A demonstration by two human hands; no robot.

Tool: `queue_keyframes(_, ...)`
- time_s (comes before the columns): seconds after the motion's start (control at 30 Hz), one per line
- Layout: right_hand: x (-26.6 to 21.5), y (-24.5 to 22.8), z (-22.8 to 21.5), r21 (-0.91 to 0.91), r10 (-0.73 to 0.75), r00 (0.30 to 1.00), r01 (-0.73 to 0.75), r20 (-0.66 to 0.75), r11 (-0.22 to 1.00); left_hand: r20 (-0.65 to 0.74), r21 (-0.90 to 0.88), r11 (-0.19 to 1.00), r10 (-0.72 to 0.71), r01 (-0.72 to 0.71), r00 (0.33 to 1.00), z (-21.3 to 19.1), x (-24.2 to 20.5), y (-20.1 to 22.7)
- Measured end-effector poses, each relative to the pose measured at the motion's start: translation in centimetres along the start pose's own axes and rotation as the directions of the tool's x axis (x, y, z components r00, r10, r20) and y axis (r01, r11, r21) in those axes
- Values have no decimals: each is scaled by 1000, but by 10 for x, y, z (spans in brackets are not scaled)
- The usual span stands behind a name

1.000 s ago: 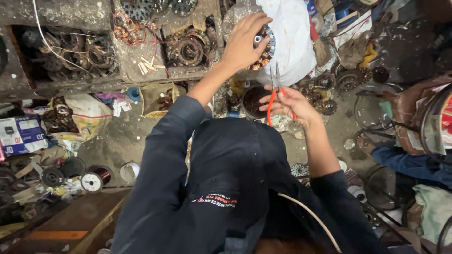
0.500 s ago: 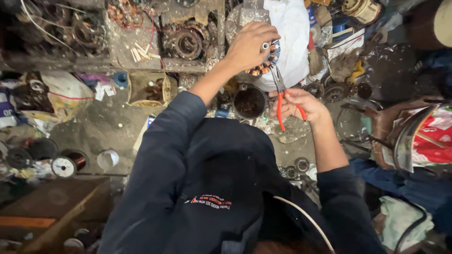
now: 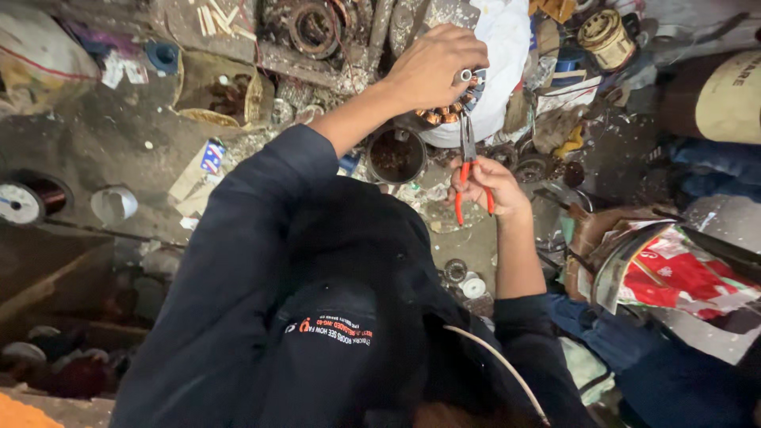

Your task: The person uses red-handled pliers to cut copper wire from a circular motor stator. They repeatedly rotate the stator and snip individual wire loops, dropping the cut pieces into a container below.

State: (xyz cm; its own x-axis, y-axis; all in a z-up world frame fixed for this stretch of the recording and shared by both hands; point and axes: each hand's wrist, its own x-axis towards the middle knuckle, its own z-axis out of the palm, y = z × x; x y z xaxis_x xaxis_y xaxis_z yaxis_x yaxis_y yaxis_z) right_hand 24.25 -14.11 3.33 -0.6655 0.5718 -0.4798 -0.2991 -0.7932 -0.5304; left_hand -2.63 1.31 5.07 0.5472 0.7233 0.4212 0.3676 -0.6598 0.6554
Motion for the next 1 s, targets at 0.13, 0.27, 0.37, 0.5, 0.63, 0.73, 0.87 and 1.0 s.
queue_keyframes(0.13, 3, 11, 8, 80, -27, 1000, 27, 0, 996, -42, 29, 1000, 9, -7, 999, -1, 2, 4)
queue_keyframes(0.27, 18, 40, 32, -877, -467, 766, -257, -441, 406, 47, -3, 999, -39, 39, 998, -2, -2, 4)
queue_keyframes(0.37, 31, 42, 40, -938, -653, 678, -300, -336, 172, 18, 26, 1000, -1, 0, 1000, -1, 9, 3)
queue_keyframes(0.5, 35, 22, 42, -777, -324, 832, -186, -451, 602, -22, 20, 1000, -2, 3, 1000, -2, 4, -3)
queue_keyframes(0.63, 13, -10, 37, -177, 10, 981, -45, -193, 983, -21, 91, 996, -4, 6, 1000, 10, 9, -6)
queue_keyframes(0.73, 12, -15, 43, 51, 38, 994, -33, -101, 998, -10, 74, 997, 3, -2, 1000, 10, 6, -7)
queue_keyframes(0.87, 30, 4, 54, -9, -104, 980, 104, -167, 994, -15, 58, 998, -10, 10, 1000, 7, 8, -6)
queue_keyframes(1.0, 54, 34, 59, -656, -448, 808, 103, -384, 748, 48, 23, 998, -60, 59, 997, 9, 6, -7)
